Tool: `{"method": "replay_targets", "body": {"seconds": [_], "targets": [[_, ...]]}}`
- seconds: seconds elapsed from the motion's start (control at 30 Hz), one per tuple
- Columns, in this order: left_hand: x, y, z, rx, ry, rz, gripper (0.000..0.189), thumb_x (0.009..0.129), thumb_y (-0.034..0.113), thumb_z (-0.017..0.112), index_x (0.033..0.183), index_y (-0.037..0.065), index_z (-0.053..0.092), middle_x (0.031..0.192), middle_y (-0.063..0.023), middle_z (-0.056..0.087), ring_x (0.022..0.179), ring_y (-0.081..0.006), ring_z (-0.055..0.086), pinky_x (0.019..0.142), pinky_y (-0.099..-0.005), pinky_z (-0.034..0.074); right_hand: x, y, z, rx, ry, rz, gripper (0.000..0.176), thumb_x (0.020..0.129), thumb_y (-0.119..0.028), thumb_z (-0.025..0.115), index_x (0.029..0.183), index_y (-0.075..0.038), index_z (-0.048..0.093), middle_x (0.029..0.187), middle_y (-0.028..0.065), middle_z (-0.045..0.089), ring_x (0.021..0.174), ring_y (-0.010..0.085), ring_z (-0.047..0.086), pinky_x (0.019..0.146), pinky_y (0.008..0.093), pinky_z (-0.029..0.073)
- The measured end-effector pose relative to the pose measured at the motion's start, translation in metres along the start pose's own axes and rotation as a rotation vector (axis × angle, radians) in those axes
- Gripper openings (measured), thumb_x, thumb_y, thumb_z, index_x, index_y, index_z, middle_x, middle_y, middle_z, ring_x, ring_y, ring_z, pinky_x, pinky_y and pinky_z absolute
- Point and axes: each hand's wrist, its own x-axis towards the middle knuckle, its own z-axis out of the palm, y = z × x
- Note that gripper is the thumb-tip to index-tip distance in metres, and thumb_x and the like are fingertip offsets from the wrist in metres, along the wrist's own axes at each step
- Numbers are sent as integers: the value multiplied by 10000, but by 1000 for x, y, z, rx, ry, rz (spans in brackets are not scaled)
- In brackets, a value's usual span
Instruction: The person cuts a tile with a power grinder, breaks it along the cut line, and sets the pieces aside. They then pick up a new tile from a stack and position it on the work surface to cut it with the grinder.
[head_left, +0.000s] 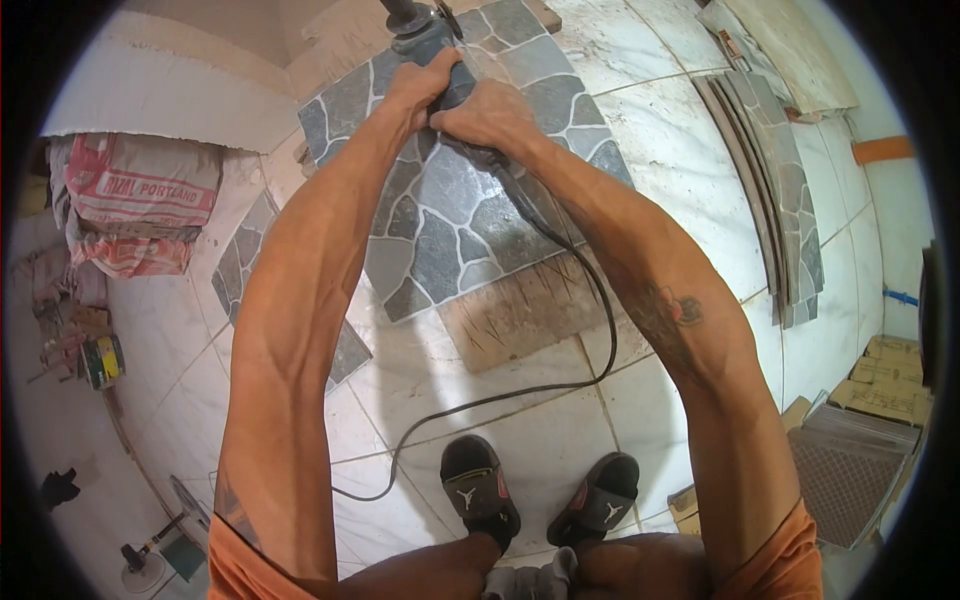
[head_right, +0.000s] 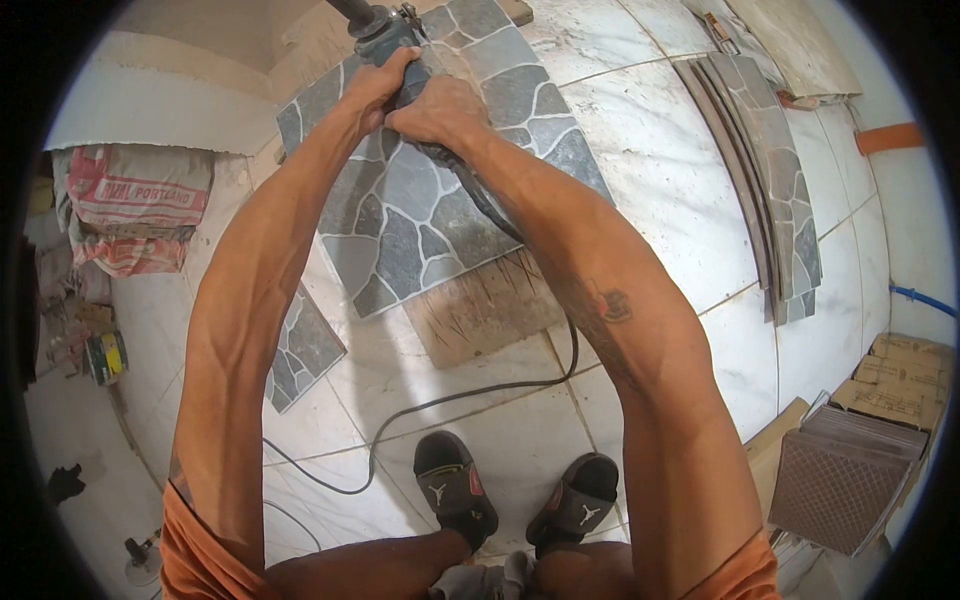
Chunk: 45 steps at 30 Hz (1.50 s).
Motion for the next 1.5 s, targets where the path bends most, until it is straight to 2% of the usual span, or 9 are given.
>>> {"method": "replay_targets", "body": {"seconds": [0.13, 0.23, 0.47, 0.83, 0.97, 1.27, 1.5], "targets": [[-2, -3, 1, -9, 9, 6, 503, 869, 302, 742, 1094, -131, 621, 985, -123, 676, 809, -196, 663, 712, -328, 544, -7, 0, -2, 3, -5, -17, 645, 656, -499, 748, 931, 84, 736, 958, 278, 722, 919, 370, 721, 791, 407, 565], [-11, -2, 5, 24, 31, 0, 509, 866, 312, 742, 1085, -131, 623, 982, -127, 669, 807, -198, 650, 706, -336, 534, -16, -3, -9, 29, -60, 33, 544, 670, -374, 717, 974, 76, 730, 1029, 277, 717, 1021, 378, 706, 867, 415, 563], [-24, -7, 9, 8, 22, 21, 558, 864, 364, 730, 1090, -135, 623, 976, -132, 672, 815, -210, 650, 725, -341, 527, -22, 5, -3, 29, -33, 18, 538, 667, -360, 731, 984, 74, 729, 1043, 279, 713, 1022, 384, 703, 877, 418, 561], [-31, -9, 11, 36, 20, -1, 548, 867, 342, 732, 1103, -140, 619, 1005, -146, 687, 832, -221, 670, 728, -341, 536, -28, 7, -5, 21, -71, 47, 574, 669, -355, 733, 1027, 93, 716, 1093, 281, 705, 1046, 380, 699, 893, 415, 558], [-17, -20, 9, 50, 53, -5, 555, 869, 337, 733, 1102, -152, 614, 998, -148, 685, 822, -220, 670, 714, -345, 536, -34, 7, -7, 39, -55, 36, 559, 667, -349, 731, 1004, 97, 719, 1070, 294, 704, 1037, 395, 698, 887, 426, 559], [-54, -15, 21, 35, 46, 14, 528, 870, 347, 732, 1076, -130, 634, 979, -128, 684, 814, -201, 664, 715, -341, 526, -49, 15, -9, 29, -73, 21, 545, 661, -339, 723, 983, 101, 722, 1040, 309, 703, 1025, 406, 699, 878, 440, 559], [-43, -22, 19, 71, 61, 0, 525, 871, 347, 728, 1081, -126, 637, 979, -122, 682, 815, -193, 657, 711, -336, 515, -50, 15, -9, 24, -72, 45, 542, 666, -337, 711, 991, 97, 721, 1038, 294, 709, 1028, 398, 701, 883, 435, 560]]}}
